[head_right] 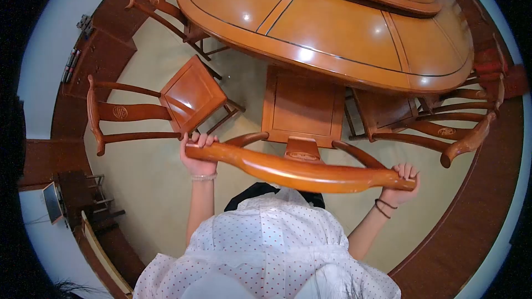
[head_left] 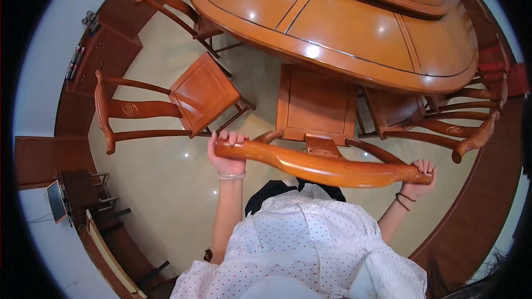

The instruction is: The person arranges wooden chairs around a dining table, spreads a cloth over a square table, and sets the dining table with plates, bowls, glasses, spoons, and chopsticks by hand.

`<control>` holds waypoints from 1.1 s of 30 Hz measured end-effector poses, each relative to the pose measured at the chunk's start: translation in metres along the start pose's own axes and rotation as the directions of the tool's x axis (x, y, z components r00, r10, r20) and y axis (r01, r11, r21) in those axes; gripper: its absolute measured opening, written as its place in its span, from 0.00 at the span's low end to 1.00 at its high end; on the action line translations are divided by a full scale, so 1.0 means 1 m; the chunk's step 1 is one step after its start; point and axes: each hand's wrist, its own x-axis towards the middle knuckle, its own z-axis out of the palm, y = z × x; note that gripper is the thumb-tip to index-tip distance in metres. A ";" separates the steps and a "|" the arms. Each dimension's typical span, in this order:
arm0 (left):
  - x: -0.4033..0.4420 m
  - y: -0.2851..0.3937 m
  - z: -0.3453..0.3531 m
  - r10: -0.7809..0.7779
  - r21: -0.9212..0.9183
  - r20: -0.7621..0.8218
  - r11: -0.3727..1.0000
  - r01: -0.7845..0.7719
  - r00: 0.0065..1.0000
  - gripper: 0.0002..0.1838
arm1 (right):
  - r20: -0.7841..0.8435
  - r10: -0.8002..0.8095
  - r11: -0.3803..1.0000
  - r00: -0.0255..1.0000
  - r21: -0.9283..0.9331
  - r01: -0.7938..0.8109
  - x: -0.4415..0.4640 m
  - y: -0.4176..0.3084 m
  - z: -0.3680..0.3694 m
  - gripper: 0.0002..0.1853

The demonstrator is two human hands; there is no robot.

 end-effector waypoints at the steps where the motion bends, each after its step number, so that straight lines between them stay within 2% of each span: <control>1: -0.011 0.001 -0.007 0.009 0.004 0.017 1.000 -0.009 1.000 0.16 | -0.021 -0.003 1.000 1.000 -0.009 0.002 -0.010 -0.005 -0.010 0.12; 3: -0.038 0.002 -0.025 0.055 0.010 0.021 0.998 -0.055 0.998 0.15 | -0.082 -0.039 0.999 0.996 -0.030 0.036 -0.039 -0.007 -0.024 0.13; 7: -0.091 0.006 -0.049 0.145 -0.018 -0.045 0.989 -0.146 0.988 0.13 | -0.072 -0.090 0.996 0.993 -0.030 0.088 -0.094 -0.024 -0.046 0.13; 10: -0.130 0.012 -0.066 0.134 0.007 -0.077 0.991 -0.134 0.988 0.12 | -0.058 -0.106 0.994 0.993 0.025 0.108 -0.131 -0.034 -0.062 0.13; 14: -0.177 0.026 -0.083 0.134 -0.004 -0.097 0.991 -0.135 0.986 0.13 | -0.071 -0.107 0.994 0.992 -0.021 0.105 -0.177 -0.050 -0.071 0.13; 17: -0.203 0.048 -0.088 0.151 0.042 -0.037 0.988 -0.150 0.988 0.11 | -0.063 -0.090 0.996 0.994 -0.018 0.089 -0.213 -0.054 -0.066 0.13; 21: -0.236 0.067 -0.093 0.131 0.105 -0.101 0.987 -0.120 0.986 0.11 | -0.080 -0.068 0.997 0.994 -0.027 0.066 -0.256 -0.065 -0.072 0.13; 28: -0.256 0.076 -0.105 0.097 0.194 -0.159 0.979 -0.065 0.983 0.11 | -0.193 -0.084 0.996 0.978 -0.045 0.076 -0.288 -0.070 -0.079 0.13; 30: -0.253 0.074 -0.102 0.095 0.186 -0.181 0.981 -0.061 0.979 0.11 | -0.142 -0.048 0.999 0.989 -0.031 0.044 -0.284 -0.072 -0.081 0.12; 33: -0.252 0.075 -0.112 0.100 0.134 -0.195 0.988 -0.075 0.976 0.11 | -0.162 -0.060 0.997 0.985 -0.065 0.050 -0.281 -0.068 -0.077 0.11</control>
